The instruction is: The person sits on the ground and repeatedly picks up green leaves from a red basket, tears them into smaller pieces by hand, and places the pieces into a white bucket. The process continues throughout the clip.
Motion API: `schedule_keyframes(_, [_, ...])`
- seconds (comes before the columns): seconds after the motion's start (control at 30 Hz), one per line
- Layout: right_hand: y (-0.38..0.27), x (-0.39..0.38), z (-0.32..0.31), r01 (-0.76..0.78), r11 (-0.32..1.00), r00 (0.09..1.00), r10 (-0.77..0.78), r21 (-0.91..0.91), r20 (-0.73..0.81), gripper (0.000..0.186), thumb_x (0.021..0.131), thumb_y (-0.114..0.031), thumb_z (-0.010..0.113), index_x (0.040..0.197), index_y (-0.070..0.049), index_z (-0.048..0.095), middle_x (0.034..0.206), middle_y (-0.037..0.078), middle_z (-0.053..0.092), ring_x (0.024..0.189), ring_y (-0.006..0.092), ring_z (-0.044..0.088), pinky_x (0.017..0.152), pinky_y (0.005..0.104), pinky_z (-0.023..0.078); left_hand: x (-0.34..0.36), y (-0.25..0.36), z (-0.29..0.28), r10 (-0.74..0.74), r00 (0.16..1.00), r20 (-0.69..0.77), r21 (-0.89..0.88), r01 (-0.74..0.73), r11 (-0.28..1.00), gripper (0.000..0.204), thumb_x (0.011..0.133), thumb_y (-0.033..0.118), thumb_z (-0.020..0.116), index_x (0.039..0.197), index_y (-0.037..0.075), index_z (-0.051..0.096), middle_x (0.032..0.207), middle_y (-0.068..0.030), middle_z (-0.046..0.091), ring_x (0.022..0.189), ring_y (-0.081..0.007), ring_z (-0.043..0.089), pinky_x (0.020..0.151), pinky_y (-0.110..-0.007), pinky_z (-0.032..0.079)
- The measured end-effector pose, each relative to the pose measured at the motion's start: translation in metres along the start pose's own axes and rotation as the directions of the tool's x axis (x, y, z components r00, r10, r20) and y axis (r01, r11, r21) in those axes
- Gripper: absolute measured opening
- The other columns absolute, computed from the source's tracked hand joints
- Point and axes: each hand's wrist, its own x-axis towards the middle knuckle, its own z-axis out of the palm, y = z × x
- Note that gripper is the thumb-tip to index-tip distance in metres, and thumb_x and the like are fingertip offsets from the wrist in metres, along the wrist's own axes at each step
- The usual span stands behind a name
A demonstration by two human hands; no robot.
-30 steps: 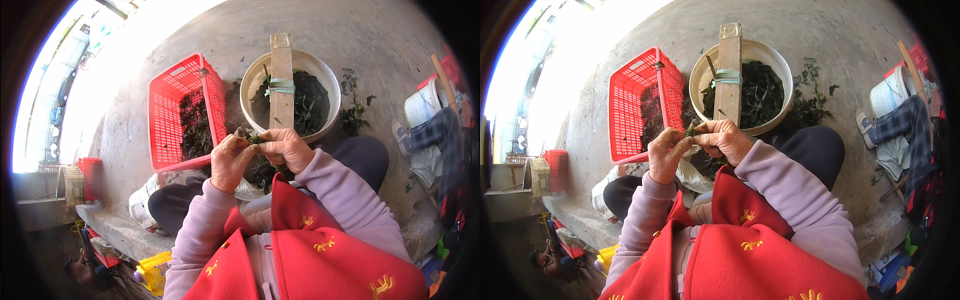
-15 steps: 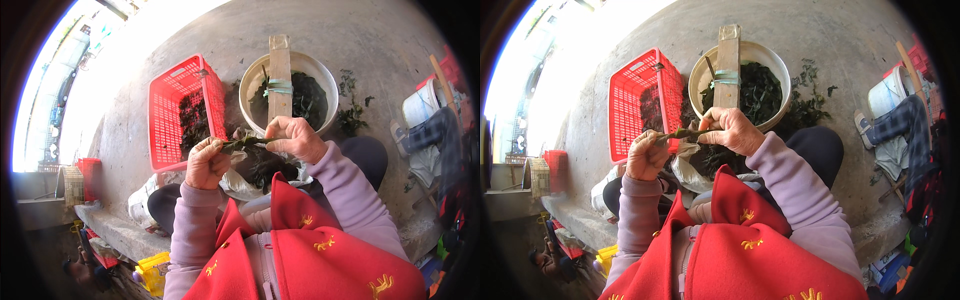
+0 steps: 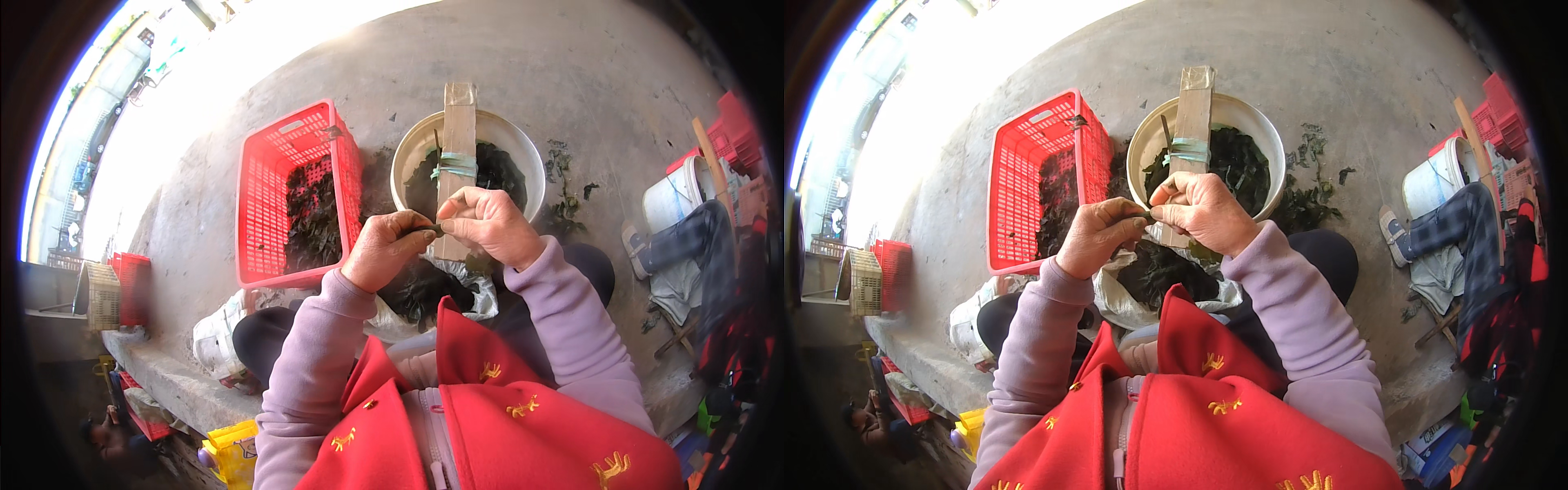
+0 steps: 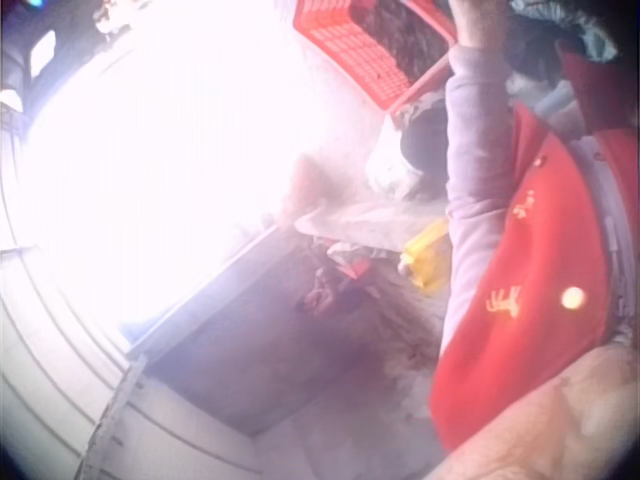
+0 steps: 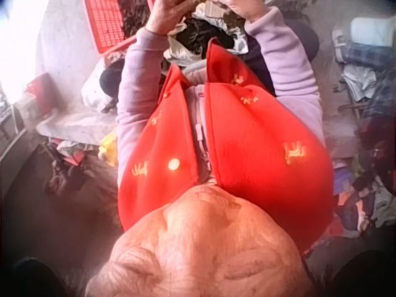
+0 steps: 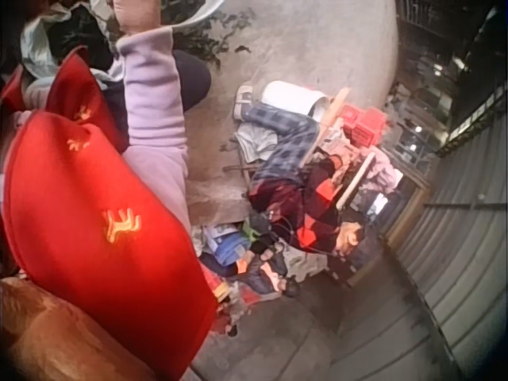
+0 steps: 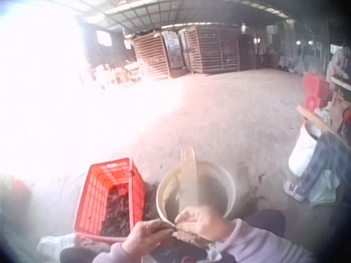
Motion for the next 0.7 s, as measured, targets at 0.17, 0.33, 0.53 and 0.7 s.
schedule_keyframes(0.17, [-0.013, 0.031, -0.048, -0.062, 0.959, 0.997, 0.07, -0.277, 0.021, 0.009, 0.08, -0.006, 0.063, 0.075, 0.001, 0.063, 0.056, -0.002, 0.05, 0.05, 0.0041, 0.042, 0.046, 0.0198, 0.034, 0.035, -0.014, -0.023, 0.102, 0.966, -0.236, 0.041, -0.095, 0.995, 0.007, 0.083, 0.008, 0.059, 0.083, 0.001, 0.06, 0.064, 0.0039, 0.047, 0.057, -0.0036, 0.04, 0.049, -0.021, 0.033])
schedule_keyframes(0.33, [0.003, 0.078, -0.085, -0.167, 0.949, 0.985, 0.147, -0.268, -0.094, 0.015, 0.081, -0.013, 0.062, 0.074, 0.0, 0.065, 0.054, 0.0, 0.051, 0.048, 0.0065, 0.044, 0.045, 0.0232, 0.037, 0.098, -0.033, -0.053, 0.184, 0.94, -0.286, 0.332, -0.083, 0.939, 0.017, 0.08, 0.017, 0.059, 0.085, 0.0, 0.061, 0.071, -0.0095, 0.059, 0.066, -0.0171, 0.054, 0.063, -0.03, 0.043])
schedule_keyframes(0.53, [0.046, 0.125, -0.092, -0.152, 0.796, 0.925, -0.094, -0.586, -0.368, 0.021, 0.075, -0.016, 0.062, 0.075, 0.006, 0.063, 0.065, 0.018, 0.061, 0.06, 0.0216, 0.059, 0.062, 0.0342, 0.046, 0.168, -0.079, -0.029, 0.144, 0.914, -0.38, 0.734, 0.203, 0.649, 0.018, 0.079, 0.024, 0.059, 0.09, 0.011, 0.066, 0.08, -0.015, 0.063, 0.076, -0.031, 0.062, 0.067, -0.037, 0.047])
schedule_keyframes(0.7, [0.059, 0.124, -0.098, -0.161, 0.898, 0.928, -0.004, -0.41, -0.372, 0.022, 0.074, -0.016, 0.062, 0.078, 0.006, 0.064, 0.068, 0.022, 0.06, 0.061, 0.026, 0.06, 0.063, 0.0339, 0.046, 0.174, -0.096, -0.013, 0.038, 0.89, -0.454, 0.606, 0.277, 0.746, 0.024, 0.079, 0.029, 0.052, 0.086, 0.011, 0.067, 0.08, -0.0179, 0.063, 0.078, -0.0356, 0.061, 0.07, -0.042, 0.047])
